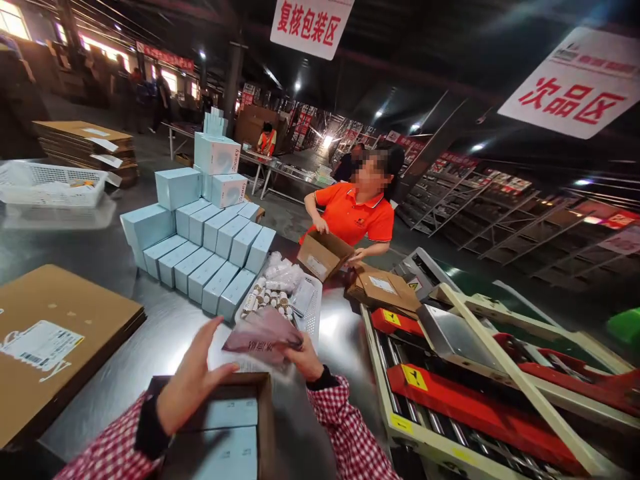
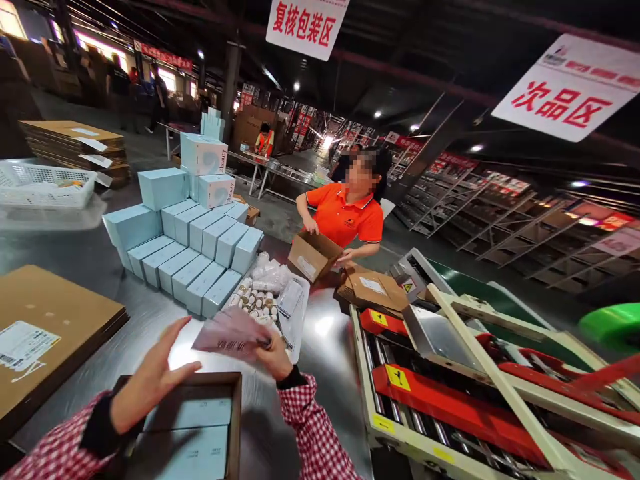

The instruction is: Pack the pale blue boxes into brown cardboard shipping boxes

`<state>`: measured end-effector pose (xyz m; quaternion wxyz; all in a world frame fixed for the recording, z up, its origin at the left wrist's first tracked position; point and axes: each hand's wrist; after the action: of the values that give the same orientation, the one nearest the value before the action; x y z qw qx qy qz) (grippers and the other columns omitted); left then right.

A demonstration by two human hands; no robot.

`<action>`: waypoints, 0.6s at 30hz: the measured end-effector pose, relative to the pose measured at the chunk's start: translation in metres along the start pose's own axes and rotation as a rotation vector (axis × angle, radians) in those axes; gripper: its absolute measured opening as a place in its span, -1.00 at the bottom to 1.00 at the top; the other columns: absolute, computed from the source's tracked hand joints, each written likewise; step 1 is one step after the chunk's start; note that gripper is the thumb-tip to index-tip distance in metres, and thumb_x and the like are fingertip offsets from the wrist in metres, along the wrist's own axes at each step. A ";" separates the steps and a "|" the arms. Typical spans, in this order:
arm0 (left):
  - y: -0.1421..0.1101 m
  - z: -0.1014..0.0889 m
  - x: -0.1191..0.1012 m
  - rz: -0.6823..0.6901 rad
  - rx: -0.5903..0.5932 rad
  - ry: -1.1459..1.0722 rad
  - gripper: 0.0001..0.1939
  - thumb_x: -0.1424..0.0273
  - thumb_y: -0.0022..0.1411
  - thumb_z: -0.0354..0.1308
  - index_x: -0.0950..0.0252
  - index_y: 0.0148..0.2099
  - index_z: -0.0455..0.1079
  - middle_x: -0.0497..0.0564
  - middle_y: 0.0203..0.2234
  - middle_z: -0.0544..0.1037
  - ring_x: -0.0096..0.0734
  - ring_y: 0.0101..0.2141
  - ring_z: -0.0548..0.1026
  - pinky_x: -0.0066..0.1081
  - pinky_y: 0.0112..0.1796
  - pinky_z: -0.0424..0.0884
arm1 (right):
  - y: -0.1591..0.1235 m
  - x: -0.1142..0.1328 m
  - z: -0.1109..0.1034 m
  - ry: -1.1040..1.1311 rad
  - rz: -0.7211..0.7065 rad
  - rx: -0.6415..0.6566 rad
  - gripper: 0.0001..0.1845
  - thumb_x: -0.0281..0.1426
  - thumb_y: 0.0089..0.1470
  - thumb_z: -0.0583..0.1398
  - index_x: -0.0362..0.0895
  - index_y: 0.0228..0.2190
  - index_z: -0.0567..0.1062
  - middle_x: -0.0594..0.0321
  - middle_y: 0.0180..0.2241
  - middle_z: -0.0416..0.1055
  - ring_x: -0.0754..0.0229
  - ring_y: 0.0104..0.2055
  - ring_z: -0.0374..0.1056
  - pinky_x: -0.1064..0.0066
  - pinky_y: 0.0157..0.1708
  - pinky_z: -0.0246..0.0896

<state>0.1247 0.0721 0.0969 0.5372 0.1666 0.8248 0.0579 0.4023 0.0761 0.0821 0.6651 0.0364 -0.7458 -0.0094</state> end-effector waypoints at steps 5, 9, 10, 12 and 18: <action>0.001 0.007 -0.019 -0.222 0.032 -0.155 -0.41 0.09 0.18 0.12 0.35 0.14 0.27 0.11 -0.16 0.59 -0.18 -0.22 0.56 -0.24 -0.16 0.49 | -0.019 0.011 0.039 0.190 0.032 0.224 -0.44 -0.08 -0.13 0.40 -0.08 -0.10 0.55 0.14 -0.15 0.56 0.02 -0.09 0.47 0.15 0.03 0.34; -0.028 -0.007 0.008 -0.276 0.001 -0.174 -0.38 0.05 0.21 0.11 0.29 0.19 0.19 0.13 -0.01 0.52 -0.13 -0.04 0.51 -0.24 -0.04 0.45 | 0.000 -0.006 0.012 0.137 0.147 -0.028 -0.27 0.19 -0.07 0.21 -0.11 -0.07 0.51 0.02 -0.14 0.54 -0.05 -0.20 0.50 0.05 -0.18 0.43; -0.037 -0.006 0.016 -0.286 0.033 -0.177 -0.38 0.05 0.23 0.09 0.30 0.21 0.16 0.14 -0.03 0.53 -0.14 -0.06 0.52 -0.23 -0.05 0.46 | 0.009 -0.008 -0.002 0.049 0.162 -0.088 -0.22 0.22 -0.08 0.19 -0.13 -0.07 0.50 -0.01 -0.13 0.53 -0.08 -0.18 0.49 0.01 -0.15 0.42; -0.054 0.000 0.032 -0.308 0.124 -0.163 -0.37 0.06 0.28 0.04 0.31 0.25 0.08 0.15 -0.09 0.55 -0.14 -0.12 0.55 -0.20 -0.07 0.48 | 0.028 -0.008 -0.031 -0.122 0.155 -0.160 -0.13 0.19 -0.23 0.29 -0.17 -0.03 0.48 -0.07 -0.04 0.48 -0.17 0.01 0.40 -0.09 0.06 0.26; -0.099 0.012 0.069 -0.086 0.161 0.266 -0.32 0.25 0.27 0.00 0.44 0.36 0.04 0.39 0.15 0.39 0.04 0.09 0.45 -0.04 0.08 0.39 | 0.025 -0.020 -0.059 -0.334 0.192 0.014 0.25 0.08 -0.46 0.44 -0.16 0.23 0.24 -0.14 0.35 -0.05 -0.20 0.41 -0.20 -0.06 0.34 -0.35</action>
<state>0.0888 0.0015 0.0047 0.4102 0.1647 0.8969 -0.0098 0.4623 0.1046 0.0705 0.5295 -0.0324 -0.8460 0.0532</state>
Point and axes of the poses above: each hand's wrist, its own y-axis towards the middle knuckle, its own z-axis out of the palm, x = y × z
